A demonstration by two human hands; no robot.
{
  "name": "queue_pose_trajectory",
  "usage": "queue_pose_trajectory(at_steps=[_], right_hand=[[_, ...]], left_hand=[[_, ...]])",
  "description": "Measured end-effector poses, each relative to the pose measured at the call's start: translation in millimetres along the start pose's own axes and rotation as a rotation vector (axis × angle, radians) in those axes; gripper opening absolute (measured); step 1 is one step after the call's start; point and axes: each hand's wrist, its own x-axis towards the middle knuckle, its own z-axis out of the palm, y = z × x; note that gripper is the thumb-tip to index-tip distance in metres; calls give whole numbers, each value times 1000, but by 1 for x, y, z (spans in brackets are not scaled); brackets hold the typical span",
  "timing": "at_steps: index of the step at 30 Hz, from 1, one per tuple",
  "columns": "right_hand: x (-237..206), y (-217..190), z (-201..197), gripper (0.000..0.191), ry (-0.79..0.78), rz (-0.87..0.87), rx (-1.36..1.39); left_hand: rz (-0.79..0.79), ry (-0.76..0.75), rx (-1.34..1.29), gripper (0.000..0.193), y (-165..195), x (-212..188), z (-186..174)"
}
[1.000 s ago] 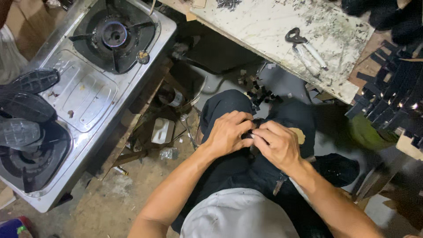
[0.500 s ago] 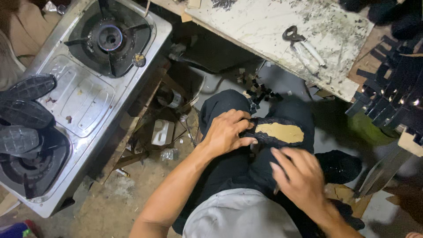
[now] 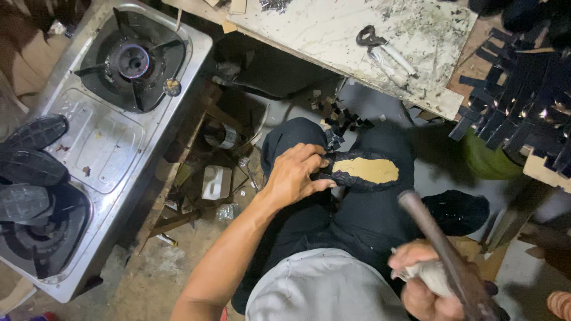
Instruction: The person sits on the workshop floor with a shoe held over their lap and trims excess material from the sole edge using a small knife, working around the shoe. They then press and hammer the sole, apply adhesive to the sole surface, and finally handle and fit wooden shoe last pieces together.
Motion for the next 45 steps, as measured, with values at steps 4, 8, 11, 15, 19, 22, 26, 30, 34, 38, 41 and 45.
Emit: queue_pose_trajectory(at_steps=[4,8,11,15,19,22,26,30,34,38,41,45], right_hand=[[67,-11,54,42,-46,-300,-681],[64,-39,59,42,-64,-410,-665],[55,-47,61,42,-87,-550,-453],[74,-42,71,43,-74,-451,-686],[78,-51,69,38,-93,-451,-712],[64,-59,68,13,-138,-601,-422],[69,-38,79,37,-104,-388,-650],[75,-1,65,31,-29,-201,-839],[32,18,17,30,-133,-789,-1201],[-14,30,-6,61,145,-17,-1151],[-27,27,-7,66,79,231,-1326],[-13,1,-7,53,152,-76,-1139]], left_hand=[[39,38,16,49,2,-2,-6],[11,34,12,48,0,-7,-7],[19,62,-7,51,-1,-9,-6],[-33,57,-23,64,-2,-8,-5],[-108,5,-9,79,-1,-8,-5],[-106,3,-15,83,-1,-9,-5],[-114,-17,-4,87,-1,-11,-9],[-89,-7,-69,77,2,-13,-17],[-72,9,-28,64,5,-14,-20],[-135,12,-76,47,14,-12,-13],[-242,-87,-133,41,21,-5,-11],[-284,-309,-28,52,36,13,-7]])
